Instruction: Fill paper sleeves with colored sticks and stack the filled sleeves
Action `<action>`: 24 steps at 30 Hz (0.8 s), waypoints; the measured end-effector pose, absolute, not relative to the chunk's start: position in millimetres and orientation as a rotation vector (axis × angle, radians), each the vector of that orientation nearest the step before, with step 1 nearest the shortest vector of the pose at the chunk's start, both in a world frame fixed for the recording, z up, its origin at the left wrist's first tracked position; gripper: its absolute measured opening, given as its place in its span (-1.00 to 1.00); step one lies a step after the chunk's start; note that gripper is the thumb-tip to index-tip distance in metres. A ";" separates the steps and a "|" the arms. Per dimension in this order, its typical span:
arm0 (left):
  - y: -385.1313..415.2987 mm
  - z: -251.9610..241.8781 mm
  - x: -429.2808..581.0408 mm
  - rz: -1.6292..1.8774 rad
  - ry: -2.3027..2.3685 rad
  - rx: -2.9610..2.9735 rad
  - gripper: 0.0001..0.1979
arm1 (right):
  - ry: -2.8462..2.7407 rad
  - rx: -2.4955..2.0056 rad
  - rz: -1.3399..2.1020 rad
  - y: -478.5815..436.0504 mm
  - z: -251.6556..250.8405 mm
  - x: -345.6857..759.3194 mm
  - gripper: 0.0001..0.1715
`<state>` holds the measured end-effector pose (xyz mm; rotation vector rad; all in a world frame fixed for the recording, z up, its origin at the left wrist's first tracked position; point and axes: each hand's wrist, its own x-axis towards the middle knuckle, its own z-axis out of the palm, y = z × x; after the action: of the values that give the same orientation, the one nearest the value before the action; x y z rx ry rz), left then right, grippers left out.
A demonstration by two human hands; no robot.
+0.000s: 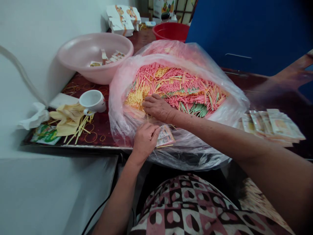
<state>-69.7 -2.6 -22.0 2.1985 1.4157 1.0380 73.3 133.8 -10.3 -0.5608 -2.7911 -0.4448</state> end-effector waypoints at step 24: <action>-3.9 -14.0 -70.3 1.053 1.387 2.123 -0.83 | -2.260 -1.399 0.730 100.8 2.9 111.4 -0.77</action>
<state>-70.3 -3.9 -14.0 2.1228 1.3866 1.0534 111.4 100.8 2.9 -1.3991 -2.2597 0.7297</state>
